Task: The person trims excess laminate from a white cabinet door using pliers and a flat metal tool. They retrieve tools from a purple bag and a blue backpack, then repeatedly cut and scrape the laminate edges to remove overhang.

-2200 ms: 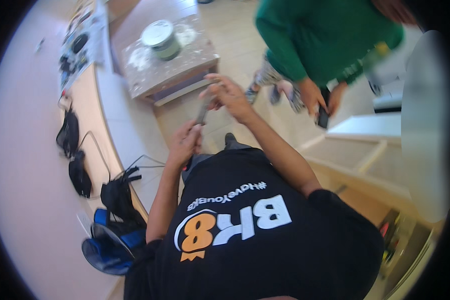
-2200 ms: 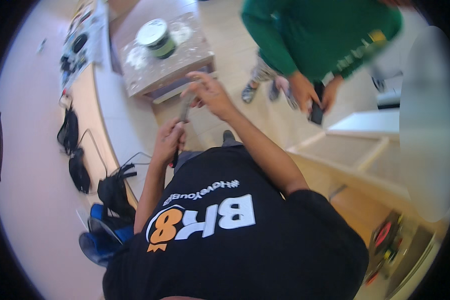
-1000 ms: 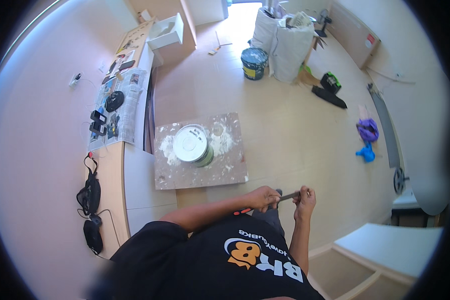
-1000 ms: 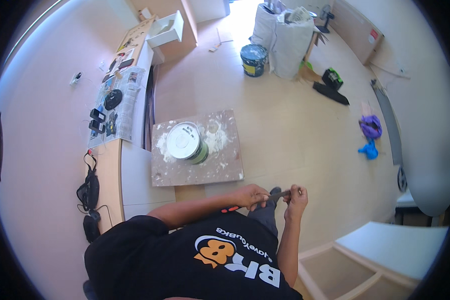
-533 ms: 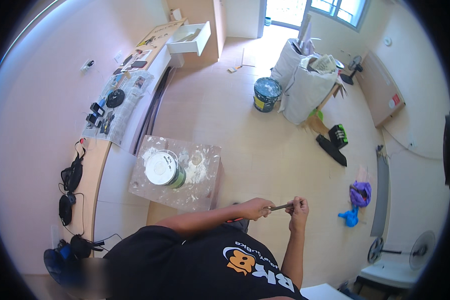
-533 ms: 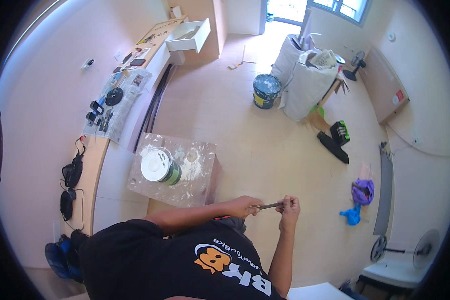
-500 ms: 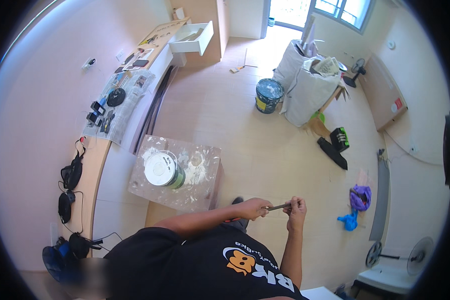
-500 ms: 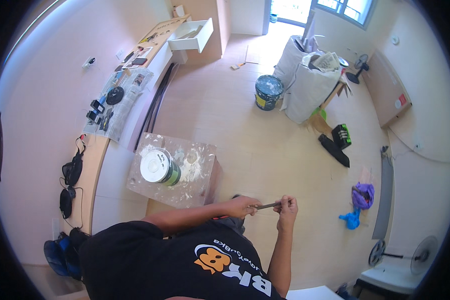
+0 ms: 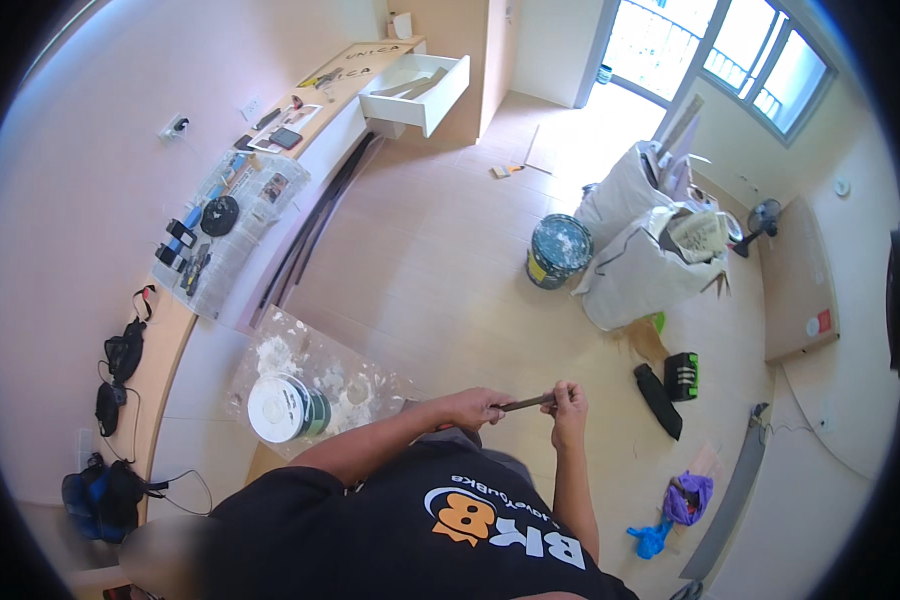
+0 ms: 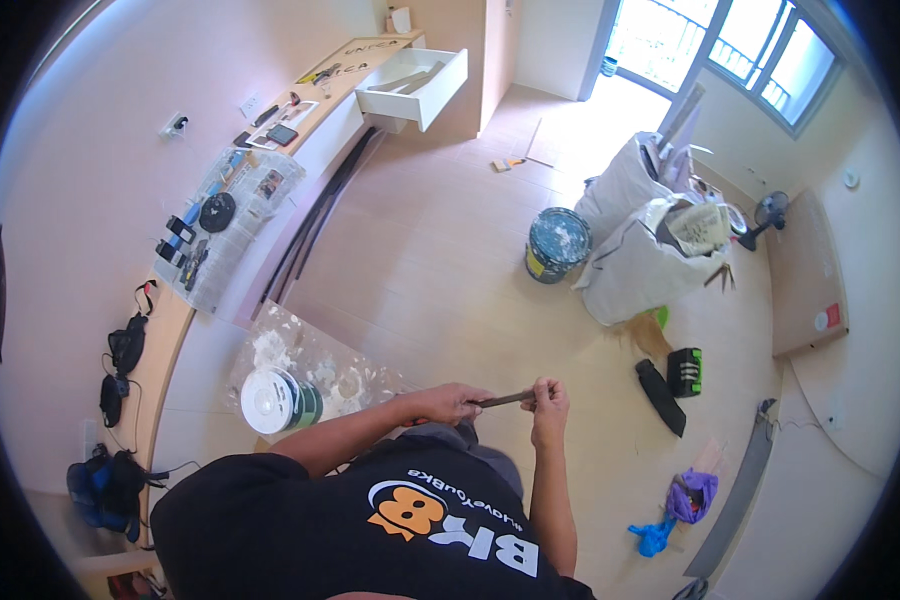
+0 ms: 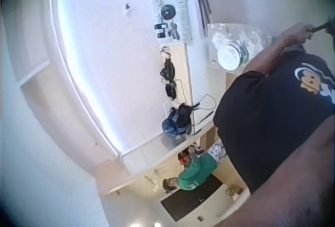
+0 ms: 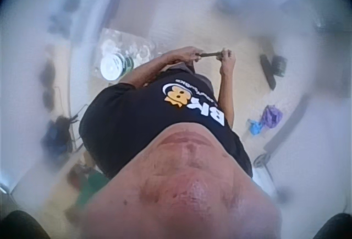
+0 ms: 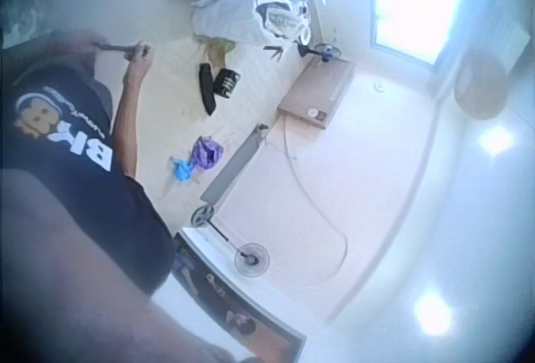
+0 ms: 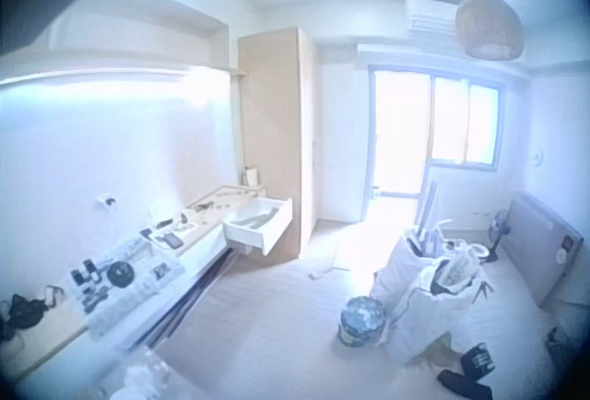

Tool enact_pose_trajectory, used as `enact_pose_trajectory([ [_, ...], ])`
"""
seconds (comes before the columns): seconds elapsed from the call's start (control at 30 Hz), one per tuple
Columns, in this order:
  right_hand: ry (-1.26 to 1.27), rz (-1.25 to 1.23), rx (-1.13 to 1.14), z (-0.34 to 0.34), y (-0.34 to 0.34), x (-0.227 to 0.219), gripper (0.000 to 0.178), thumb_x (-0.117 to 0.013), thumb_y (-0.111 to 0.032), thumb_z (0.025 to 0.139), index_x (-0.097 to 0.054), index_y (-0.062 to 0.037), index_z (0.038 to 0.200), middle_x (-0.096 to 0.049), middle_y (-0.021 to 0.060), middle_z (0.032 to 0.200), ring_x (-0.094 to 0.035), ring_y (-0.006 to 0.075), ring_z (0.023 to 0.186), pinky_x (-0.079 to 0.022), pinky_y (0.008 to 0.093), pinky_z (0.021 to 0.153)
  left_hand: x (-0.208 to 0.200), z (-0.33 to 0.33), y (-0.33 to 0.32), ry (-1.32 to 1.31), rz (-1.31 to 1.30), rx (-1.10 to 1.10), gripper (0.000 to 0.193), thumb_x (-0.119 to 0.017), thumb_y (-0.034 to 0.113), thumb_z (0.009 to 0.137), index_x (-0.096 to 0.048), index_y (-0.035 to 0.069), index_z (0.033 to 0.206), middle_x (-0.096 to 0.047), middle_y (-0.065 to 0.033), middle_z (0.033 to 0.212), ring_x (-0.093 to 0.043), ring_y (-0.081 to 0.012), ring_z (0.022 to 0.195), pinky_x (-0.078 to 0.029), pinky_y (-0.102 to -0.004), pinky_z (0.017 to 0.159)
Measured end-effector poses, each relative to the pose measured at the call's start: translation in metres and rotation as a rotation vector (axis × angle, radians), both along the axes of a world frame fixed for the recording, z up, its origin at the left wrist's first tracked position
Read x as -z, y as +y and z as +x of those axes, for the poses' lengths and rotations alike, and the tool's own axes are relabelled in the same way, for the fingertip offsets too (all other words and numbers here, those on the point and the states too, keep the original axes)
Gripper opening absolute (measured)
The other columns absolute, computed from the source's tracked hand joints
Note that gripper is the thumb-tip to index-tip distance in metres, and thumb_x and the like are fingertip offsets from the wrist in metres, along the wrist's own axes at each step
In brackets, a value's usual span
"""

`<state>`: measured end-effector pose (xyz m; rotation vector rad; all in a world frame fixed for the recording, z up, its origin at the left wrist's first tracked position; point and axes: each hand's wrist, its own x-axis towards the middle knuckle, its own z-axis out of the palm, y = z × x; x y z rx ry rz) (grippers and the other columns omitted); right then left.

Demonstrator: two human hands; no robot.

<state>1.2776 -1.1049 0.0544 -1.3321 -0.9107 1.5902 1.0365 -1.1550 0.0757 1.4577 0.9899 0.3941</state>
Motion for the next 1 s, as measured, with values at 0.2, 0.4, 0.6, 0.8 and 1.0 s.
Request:
enact_pose_trajectory([
  [0.2,0.101,-0.027,-0.148,-0.058,0.115,0.001,0.019,-0.064,-0.027,0.102,-0.058,-0.0087,0.102,-0.068,0.0029,0.083,-0.063,0.0097,0.068,-0.055,0.0249,0.06,-0.012,-0.049,0.078,0.072,0.036,-0.152,0.05,-0.052,0.018,0.101,-0.047,0.01,0.149,-0.064,-0.0112,0.087,-0.059,-0.0218,0.069,-0.051,-0.0377,0.071],
  [0.4,0.089,-0.101,-0.36,-0.125,0.233,0.023,0.017,-0.062,-0.027,0.103,-0.058,-0.0105,0.102,-0.066,0.0022,0.085,-0.064,0.0118,0.071,-0.055,0.0266,0.062,-0.006,-0.095,0.156,0.208,-0.058,-0.355,0.034,-0.053,0.022,0.102,-0.058,0.005,0.131,-0.063,-0.0086,0.077,-0.061,-0.0206,0.069,-0.05,-0.038,0.067],
  [0.6,0.029,-0.07,-0.618,-0.187,0.394,0.02,0.023,-0.061,-0.03,0.103,-0.06,-0.0076,0.11,-0.068,0.0049,0.093,-0.068,0.015,0.078,-0.055,0.0276,0.067,0.005,-0.149,0.286,0.254,0.095,-0.497,0.027,-0.055,0.023,0.101,-0.064,0.001,0.114,-0.065,-0.0108,0.077,-0.063,-0.0233,0.071,-0.051,-0.0387,0.069],
  [0.8,-0.193,0.076,-0.974,-0.26,0.557,-0.013,0.03,-0.063,-0.033,0.102,-0.062,-0.0055,0.115,-0.068,0.0055,0.096,-0.069,0.0158,0.083,-0.053,0.0281,0.074,-0.011,-0.194,0.394,0.212,0.031,-0.714,0.025,-0.057,0.02,0.1,-0.064,0.001,0.114,-0.065,-0.0125,0.078,-0.063,-0.0257,0.072,-0.051,-0.0394,0.07],
  [1.0,-0.168,0.064,-1.117,-0.355,0.65,-0.011,0.027,-0.065,-0.028,0.1,-0.063,-0.0025,0.109,-0.067,0.0061,0.09,-0.069,0.014,0.077,-0.056,0.0274,0.072,-0.008,-0.234,0.46,0.21,0.024,-0.937,0.021,-0.056,0.019,0.1,-0.063,0.001,0.107,-0.064,-0.0144,0.076,-0.064,-0.0287,0.07,-0.05,-0.0403,0.068],
])
